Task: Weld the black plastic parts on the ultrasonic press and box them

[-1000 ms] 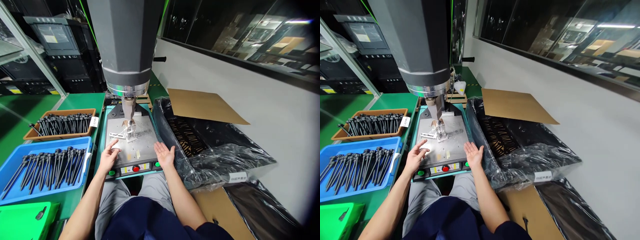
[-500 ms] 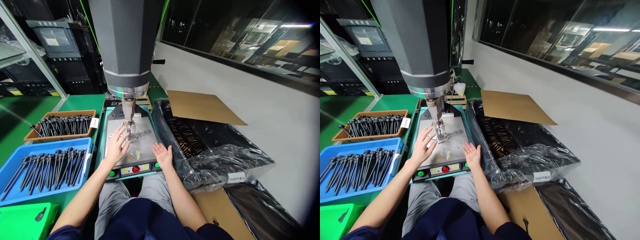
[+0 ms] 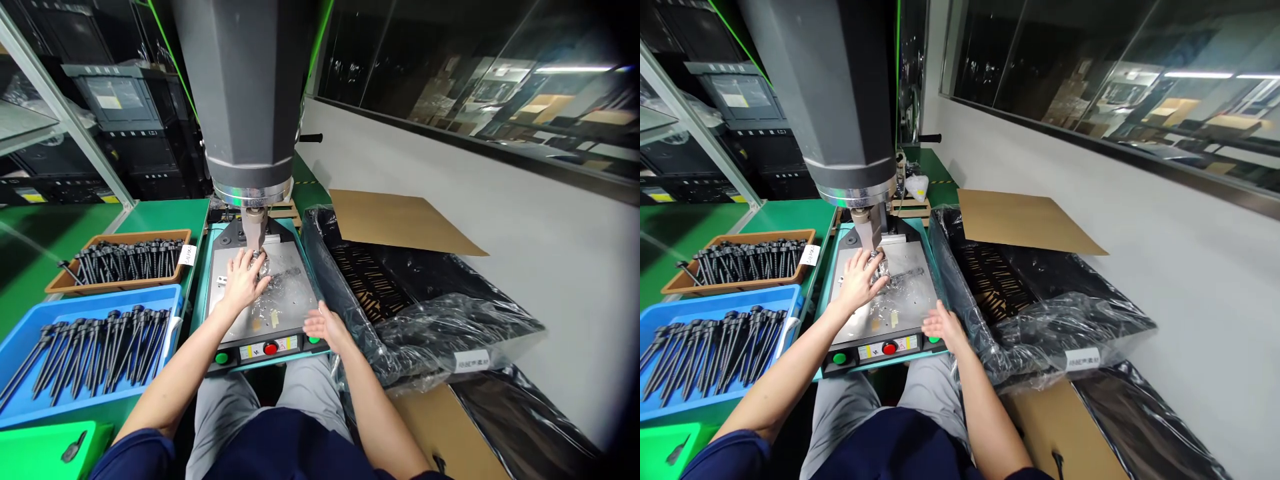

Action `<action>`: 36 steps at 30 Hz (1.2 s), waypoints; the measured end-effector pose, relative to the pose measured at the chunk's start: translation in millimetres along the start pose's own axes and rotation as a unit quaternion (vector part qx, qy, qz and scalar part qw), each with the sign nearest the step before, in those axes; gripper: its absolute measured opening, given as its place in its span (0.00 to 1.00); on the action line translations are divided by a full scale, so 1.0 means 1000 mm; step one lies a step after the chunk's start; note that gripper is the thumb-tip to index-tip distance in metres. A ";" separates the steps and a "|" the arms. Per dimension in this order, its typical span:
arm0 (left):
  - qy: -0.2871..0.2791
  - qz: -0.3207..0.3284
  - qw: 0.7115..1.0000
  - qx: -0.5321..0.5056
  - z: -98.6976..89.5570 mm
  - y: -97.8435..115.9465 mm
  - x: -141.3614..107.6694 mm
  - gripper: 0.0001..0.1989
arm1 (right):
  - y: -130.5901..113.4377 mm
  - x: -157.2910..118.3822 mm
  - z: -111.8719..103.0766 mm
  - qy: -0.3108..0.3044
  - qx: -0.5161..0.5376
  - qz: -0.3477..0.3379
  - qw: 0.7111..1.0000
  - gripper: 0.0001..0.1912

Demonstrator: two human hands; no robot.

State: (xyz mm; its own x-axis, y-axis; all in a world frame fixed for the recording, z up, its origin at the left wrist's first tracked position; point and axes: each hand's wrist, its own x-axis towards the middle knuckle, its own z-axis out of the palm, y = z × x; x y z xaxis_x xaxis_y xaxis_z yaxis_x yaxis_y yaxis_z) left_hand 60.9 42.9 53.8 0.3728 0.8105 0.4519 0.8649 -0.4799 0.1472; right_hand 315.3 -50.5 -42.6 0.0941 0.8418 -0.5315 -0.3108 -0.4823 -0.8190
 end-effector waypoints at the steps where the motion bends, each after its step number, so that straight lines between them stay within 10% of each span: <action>1: 0.001 0.002 1.000 0.004 0.000 0.000 0.000 0.30 | 0.000 -0.003 -0.004 0.011 -0.088 -0.013 0.996 0.24; 4: -0.004 0.007 1.000 0.017 -0.002 0.000 0.000 0.29 | -0.014 -0.014 0.000 0.061 -0.256 -0.160 0.951 0.17; 7: -0.011 0.009 1.000 0.017 -0.003 -0.001 0.001 0.29 | -0.049 -0.019 0.033 0.074 -0.210 -0.348 0.911 0.08; 12: -0.011 0.009 1.000 0.016 -0.003 -0.001 0.001 0.29 | -0.112 0.008 0.109 -0.052 -0.165 -0.499 0.849 0.13; 20: -0.023 0.037 0.999 -0.028 0.005 -0.017 -0.002 0.30 | -0.111 0.072 0.144 -0.133 -0.322 -0.505 0.789 0.19; 36: -0.008 0.076 0.997 -0.020 0.002 -0.031 -0.006 0.29 | -0.116 0.066 0.136 -0.067 -0.533 -0.528 0.657 0.22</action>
State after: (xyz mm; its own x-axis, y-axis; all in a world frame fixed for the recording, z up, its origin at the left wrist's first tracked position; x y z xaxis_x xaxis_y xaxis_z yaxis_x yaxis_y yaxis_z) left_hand 32.6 53.1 44.6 0.5041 0.7322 0.4581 0.7836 -0.6108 0.1139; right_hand 228.8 93.8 46.7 -0.3817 0.8229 0.4208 0.7080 0.5530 -0.4393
